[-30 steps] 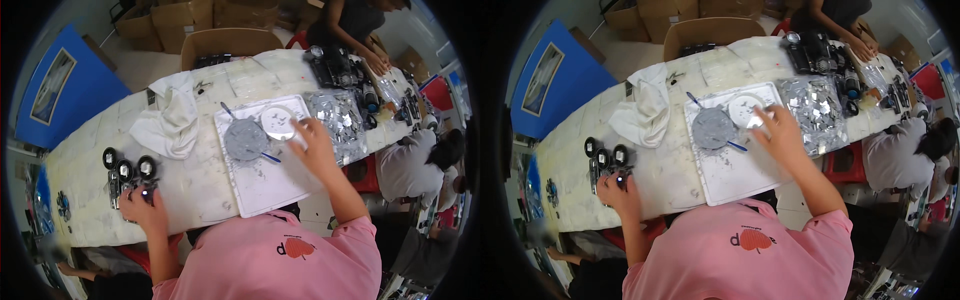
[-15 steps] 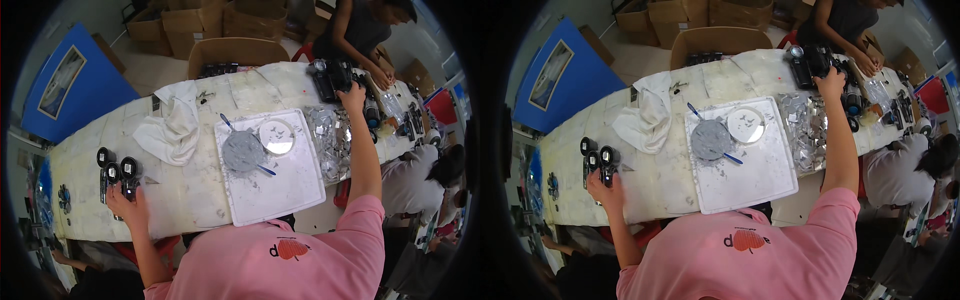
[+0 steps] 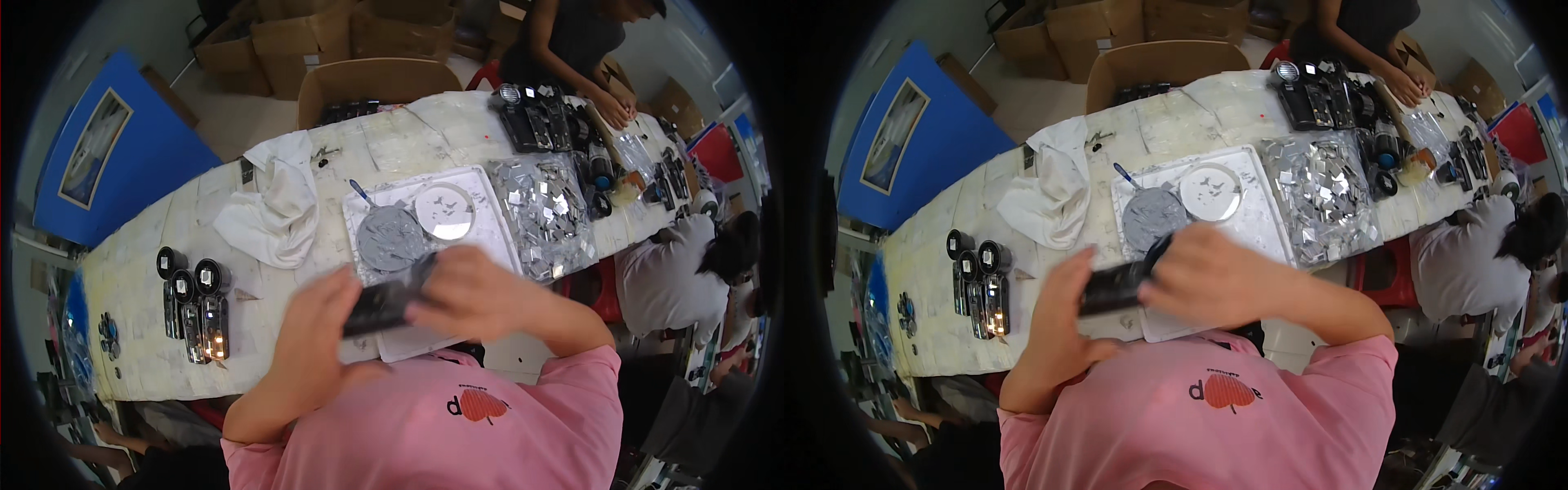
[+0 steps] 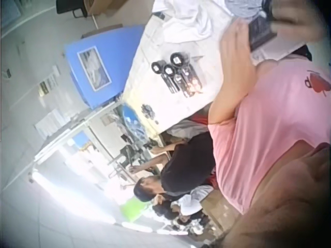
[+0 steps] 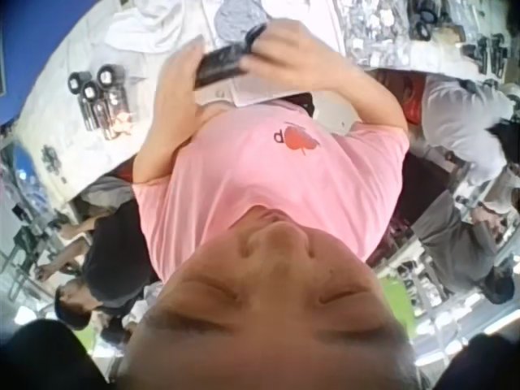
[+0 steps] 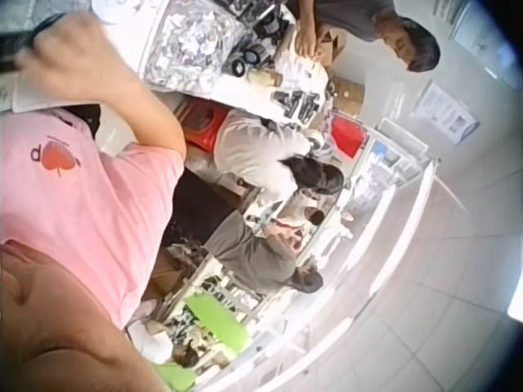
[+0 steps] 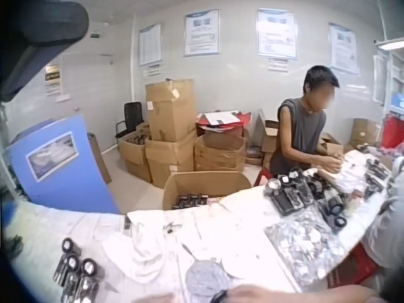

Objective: Applying thermal paste or adhesive to electronic components using a small applicator.

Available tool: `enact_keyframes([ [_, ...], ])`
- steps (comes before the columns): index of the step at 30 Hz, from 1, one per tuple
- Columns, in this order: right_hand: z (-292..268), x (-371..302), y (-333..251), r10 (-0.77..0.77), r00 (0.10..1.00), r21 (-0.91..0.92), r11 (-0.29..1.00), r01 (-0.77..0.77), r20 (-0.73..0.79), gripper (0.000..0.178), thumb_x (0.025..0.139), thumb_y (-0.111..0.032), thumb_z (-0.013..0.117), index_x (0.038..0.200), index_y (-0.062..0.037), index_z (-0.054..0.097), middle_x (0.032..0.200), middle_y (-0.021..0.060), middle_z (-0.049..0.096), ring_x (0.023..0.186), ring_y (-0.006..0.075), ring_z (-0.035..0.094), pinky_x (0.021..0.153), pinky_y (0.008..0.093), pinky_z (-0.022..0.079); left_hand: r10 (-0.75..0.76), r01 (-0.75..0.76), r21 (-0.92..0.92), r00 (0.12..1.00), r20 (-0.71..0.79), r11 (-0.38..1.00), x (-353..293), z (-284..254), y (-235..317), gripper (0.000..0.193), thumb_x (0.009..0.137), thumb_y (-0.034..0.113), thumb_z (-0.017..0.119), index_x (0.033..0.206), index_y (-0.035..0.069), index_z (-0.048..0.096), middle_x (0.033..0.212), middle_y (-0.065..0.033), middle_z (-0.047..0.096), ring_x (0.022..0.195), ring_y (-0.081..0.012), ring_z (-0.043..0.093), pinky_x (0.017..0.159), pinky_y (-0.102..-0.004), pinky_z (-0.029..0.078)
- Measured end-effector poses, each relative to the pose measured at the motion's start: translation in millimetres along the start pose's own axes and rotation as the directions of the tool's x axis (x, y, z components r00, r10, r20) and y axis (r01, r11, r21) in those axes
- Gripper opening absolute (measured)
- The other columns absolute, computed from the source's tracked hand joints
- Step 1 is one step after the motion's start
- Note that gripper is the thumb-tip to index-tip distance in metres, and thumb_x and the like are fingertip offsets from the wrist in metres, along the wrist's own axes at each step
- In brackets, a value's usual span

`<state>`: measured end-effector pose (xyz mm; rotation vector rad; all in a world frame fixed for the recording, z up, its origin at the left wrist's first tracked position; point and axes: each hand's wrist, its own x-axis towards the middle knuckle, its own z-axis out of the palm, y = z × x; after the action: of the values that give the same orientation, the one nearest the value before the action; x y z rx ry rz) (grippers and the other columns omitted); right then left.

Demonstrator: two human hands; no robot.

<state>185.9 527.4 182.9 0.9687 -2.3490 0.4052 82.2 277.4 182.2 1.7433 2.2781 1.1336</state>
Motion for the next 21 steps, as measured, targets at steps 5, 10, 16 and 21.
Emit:
enact_keyframes([
  [5, 29.2, -11.9, -27.9, -0.054, 0.997, 0.027, 0.998, 0.055, -0.048, 0.028, 0.083, -0.01, 0.064, 0.111, -0.0046, 0.062, 0.11, 0.0141, 0.057, 0.097, 0.0279, 0.057, 0.086, 0.0431, 0.051, -0.208, 0.312, -0.272, 0.913, 0.351, 0.91, 0.4, 17.6, -4.1, 0.093, 0.073, 0.015, 0.08, 0.148, 0.0, 0.028, 0.123, -0.0267, 0.056, 0.106, -0.0414, 0.058, 0.093, -0.0416, 0.046],
  [10, 5.9, -1.7, -26.0, 0.128, 0.986, 0.159, 0.977, -0.144, 0.104, 0.032, 0.078, -0.009, 0.071, 0.108, -0.0082, 0.064, 0.113, 0.0148, 0.058, 0.102, 0.0318, 0.058, 0.087, 0.0474, 0.049, -0.225, 0.541, -0.802, 0.84, 0.495, 0.254, -24.1, 36.3, -29.3, 0.092, 0.08, -0.001, 0.07, 0.154, 0.008, 0.014, 0.124, -0.0175, 0.059, 0.11, -0.0269, 0.061, 0.093, -0.037, 0.048],
  [16, -41.9, -124.2, 40.5, 0.848, 0.325, -0.232, 0.246, -0.941, -0.419, 0.015, 0.087, -0.009, 0.062, 0.098, -0.0001, 0.067, 0.097, 0.0179, 0.064, 0.086, 0.0373, 0.061, 0.076, 0.0421, 0.049, -0.189, 0.018, -0.79, 0.967, 0.168, -0.612, -68.7, 33.5, -70.0, 0.055, 0.088, 0.033, 0.065, 0.128, 0.002, 0.043, 0.113, -0.017, 0.051, 0.098, -0.0323, 0.055, 0.075, -0.0478, 0.054],
  [21, -40.4, -177.0, 48.8, 0.981, 0.138, -0.296, 0.093, -0.951, -0.134, 0.025, 0.079, -0.018, 0.072, 0.094, 0.0018, 0.068, 0.095, 0.0192, 0.063, 0.089, 0.0379, 0.062, 0.078, 0.0431, 0.049, -0.224, 0.06, -0.808, 0.946, 0.233, -0.586, -79.3, 31.6, -87.6, 0.05, 0.091, 0.031, 0.062, 0.127, 0.003, 0.043, 0.111, -0.0132, 0.043, 0.1, -0.0264, 0.046, 0.079, -0.045, 0.051],
])
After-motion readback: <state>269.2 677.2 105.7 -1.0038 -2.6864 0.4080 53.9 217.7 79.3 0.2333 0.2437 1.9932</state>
